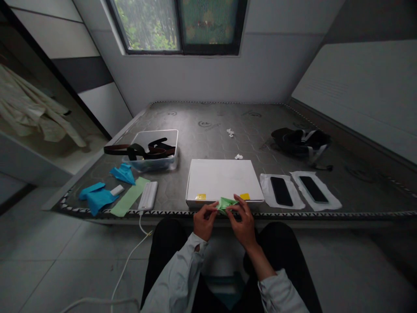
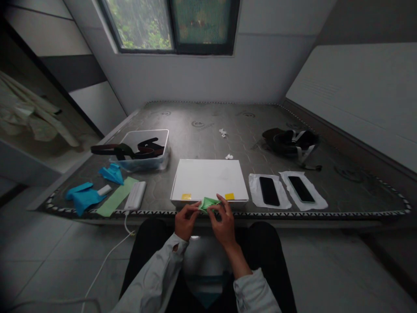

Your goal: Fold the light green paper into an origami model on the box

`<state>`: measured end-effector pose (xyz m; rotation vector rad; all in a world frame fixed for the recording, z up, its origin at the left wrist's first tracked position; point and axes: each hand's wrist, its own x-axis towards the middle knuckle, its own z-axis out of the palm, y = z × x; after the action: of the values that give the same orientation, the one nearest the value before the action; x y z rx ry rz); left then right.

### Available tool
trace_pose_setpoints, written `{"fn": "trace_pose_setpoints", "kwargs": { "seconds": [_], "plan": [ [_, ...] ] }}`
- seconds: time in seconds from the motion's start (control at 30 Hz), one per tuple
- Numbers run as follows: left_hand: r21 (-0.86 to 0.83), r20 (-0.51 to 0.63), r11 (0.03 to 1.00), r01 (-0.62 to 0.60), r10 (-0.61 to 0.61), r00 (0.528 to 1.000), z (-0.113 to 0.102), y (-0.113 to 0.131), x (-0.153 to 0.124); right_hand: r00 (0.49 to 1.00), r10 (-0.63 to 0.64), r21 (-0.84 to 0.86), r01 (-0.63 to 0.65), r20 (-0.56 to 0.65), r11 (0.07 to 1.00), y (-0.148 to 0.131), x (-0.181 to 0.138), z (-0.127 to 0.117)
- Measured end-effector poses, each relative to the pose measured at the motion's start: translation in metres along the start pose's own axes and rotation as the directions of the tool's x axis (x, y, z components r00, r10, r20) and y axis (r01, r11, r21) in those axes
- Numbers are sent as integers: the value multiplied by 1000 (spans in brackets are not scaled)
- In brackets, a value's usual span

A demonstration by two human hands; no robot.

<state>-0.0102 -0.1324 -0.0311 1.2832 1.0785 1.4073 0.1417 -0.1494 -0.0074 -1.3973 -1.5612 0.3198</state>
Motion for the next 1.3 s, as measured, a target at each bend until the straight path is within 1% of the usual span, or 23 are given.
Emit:
{"fn": "trace_pose_setpoints", "kwargs": {
  "seconds": [0.07, 0.17, 0.3, 0.47, 0.6, 0.7, 0.77, 0.93, 1.0, 1.1, 1.23, 1.3],
  "plan": [
    [-74, -6, 996, 51, -52, 999, 1, 1, 0, 1000, 6, -4, -6, 4, 1000, 1, 0, -1],
    [-166, 4, 981, 96, -97, 995, 2, 2, 1, 1000, 5, -9, -5, -3, 1000, 2, 1, -2],
    [-223, 8, 966, 131, -133, 991, 3, 2, 2, 1000, -4, -14, 4, -19, 1000, 2, 1, -2],
    [-209, 12, 970, 126, -126, 992, 4, 4, 2, 1000, -3, -27, 2, -19, 1000, 2, 0, -1],
    [-221, 9, 967, 124, -125, 992, 4, 5, 1, 997, 22, -39, -25, -68, 999, 2, 0, 0],
    [-227, 15, 965, 134, -134, 991, 4, 4, 1, 996, 6, -37, -10, -92, 999, 1, 2, -1],
    [-234, 24, 961, 146, -144, 989, 4, 4, 1, 997, 0, -32, -3, -79, 999, 2, 2, -2],
    [-232, 13, 953, 195, -198, 980, 4, 6, 3, 998, 42, -82, -46, -51, 996, 7, 4, -3],
    [-238, 2, 947, 216, -222, 975, 5, 7, 3, 998, 55, -65, -56, -24, 996, 9, 5, -3],
    [-236, 2, 949, 209, -215, 977, 6, 5, 3, 997, 78, 1, -78, 28, 997, 7, 5, -3],
    [-233, 34, 951, 204, -201, 979, 6, 3, 4, 996, 74, 31, -75, 41, 997, 2, 4, -5],
    [-181, 86, 961, 211, -198, 976, 5, 4, 4, 998, 56, 37, -57, 39, 998, 2, 3, -6]
  ]
}}
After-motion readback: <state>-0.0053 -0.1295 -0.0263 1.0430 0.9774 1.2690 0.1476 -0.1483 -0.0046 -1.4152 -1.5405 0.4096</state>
